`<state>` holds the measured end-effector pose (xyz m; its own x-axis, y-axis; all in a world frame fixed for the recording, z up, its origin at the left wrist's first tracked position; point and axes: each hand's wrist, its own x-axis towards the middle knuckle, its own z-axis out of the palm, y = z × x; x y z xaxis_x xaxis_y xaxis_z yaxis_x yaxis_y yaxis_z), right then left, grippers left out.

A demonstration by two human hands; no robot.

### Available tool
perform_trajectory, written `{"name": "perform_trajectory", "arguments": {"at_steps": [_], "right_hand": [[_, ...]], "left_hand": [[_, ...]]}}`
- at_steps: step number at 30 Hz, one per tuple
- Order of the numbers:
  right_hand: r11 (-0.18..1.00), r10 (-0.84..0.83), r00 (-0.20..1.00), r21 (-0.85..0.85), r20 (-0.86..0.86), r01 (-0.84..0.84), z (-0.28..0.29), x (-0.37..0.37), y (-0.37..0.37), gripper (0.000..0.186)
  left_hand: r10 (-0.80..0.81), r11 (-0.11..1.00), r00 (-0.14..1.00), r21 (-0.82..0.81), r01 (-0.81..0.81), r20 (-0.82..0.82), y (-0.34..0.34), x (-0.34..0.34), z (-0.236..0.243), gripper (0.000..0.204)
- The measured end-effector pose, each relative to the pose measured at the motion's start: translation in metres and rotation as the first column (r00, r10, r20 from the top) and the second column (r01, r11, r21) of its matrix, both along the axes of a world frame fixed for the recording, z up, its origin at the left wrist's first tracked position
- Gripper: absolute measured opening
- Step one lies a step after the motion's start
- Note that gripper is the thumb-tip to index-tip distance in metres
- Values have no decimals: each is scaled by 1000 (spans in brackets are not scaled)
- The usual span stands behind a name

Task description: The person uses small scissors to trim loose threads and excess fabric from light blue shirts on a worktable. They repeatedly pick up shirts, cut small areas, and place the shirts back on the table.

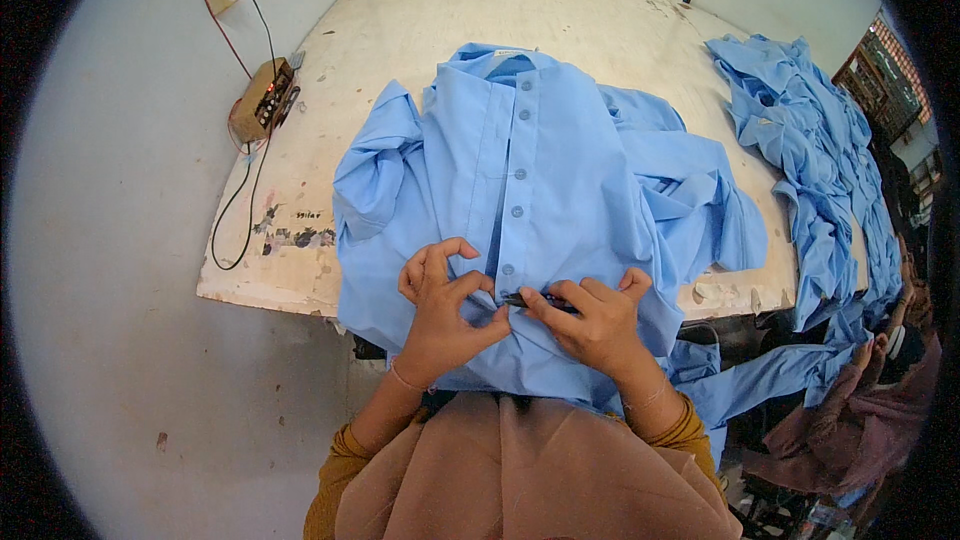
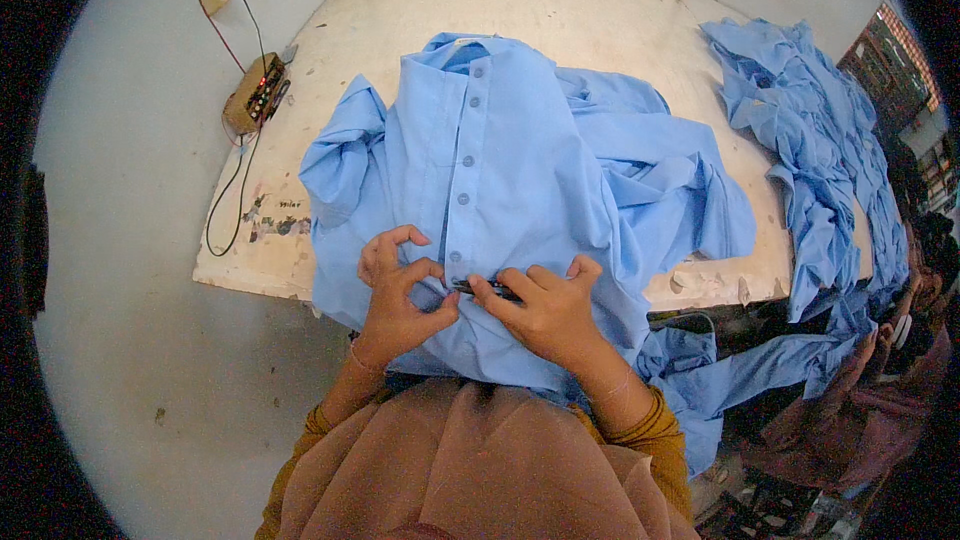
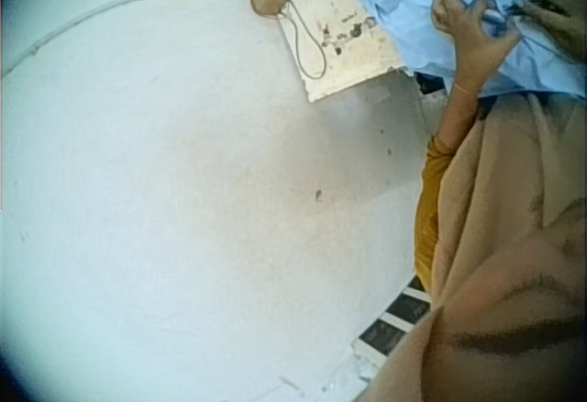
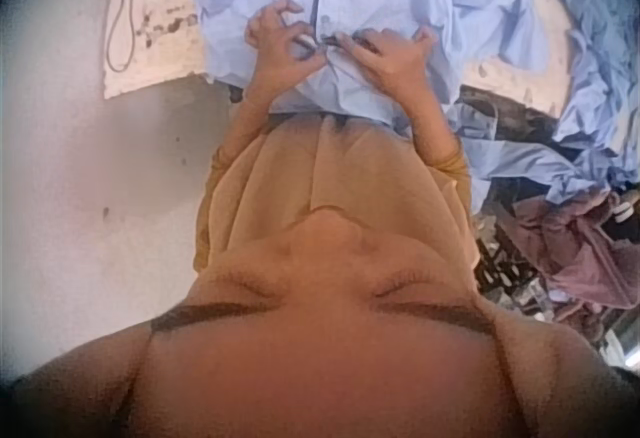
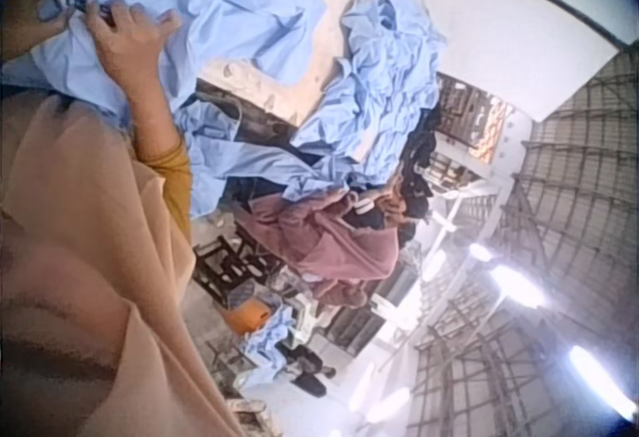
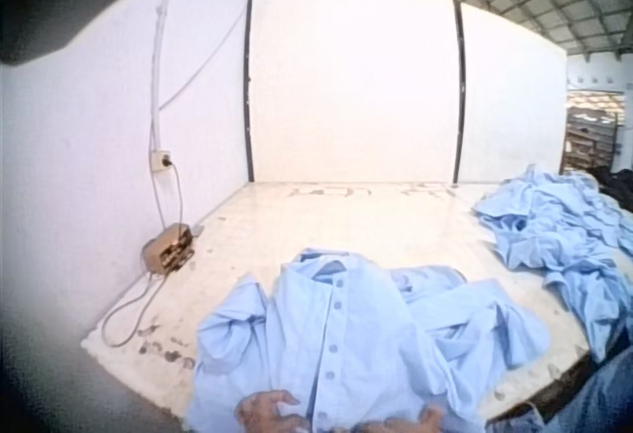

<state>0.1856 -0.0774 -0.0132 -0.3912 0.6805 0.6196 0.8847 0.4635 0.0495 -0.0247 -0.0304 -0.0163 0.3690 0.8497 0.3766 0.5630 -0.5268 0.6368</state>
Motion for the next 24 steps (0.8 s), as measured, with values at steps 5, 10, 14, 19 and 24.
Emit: {"name": "perform_trajectory", "arguments": {"at_steps": [5, 10, 14, 19, 24], "right_hand": [[998, -40, 994, 43, 100, 36, 5, -4, -1, 28], [998, -41, 991, 44, 129, 36, 9, -4, -2, 27], [999, -6, 1000, -40, -29, 5, 10, 3, 4, 27], [995, -36, 971, -98, -235, 13, 13, 8, 15, 27], [997, 16, 971, -75, -237, -35, 11, 6, 22, 23]], "left_hand": [[22, 999, 1000, 50, -21, -14, -3, 2, 2, 20], [29, 997, 999, 74, -27, -29, -3, 4, 5, 20], [27, 998, 999, 58, -26, -18, -3, 4, 3, 20], [22, 998, 1000, 61, -22, 0, -3, 4, 3, 20], [5, 999, 1000, 43, -5, 7, -2, 3, 4, 19]]}}
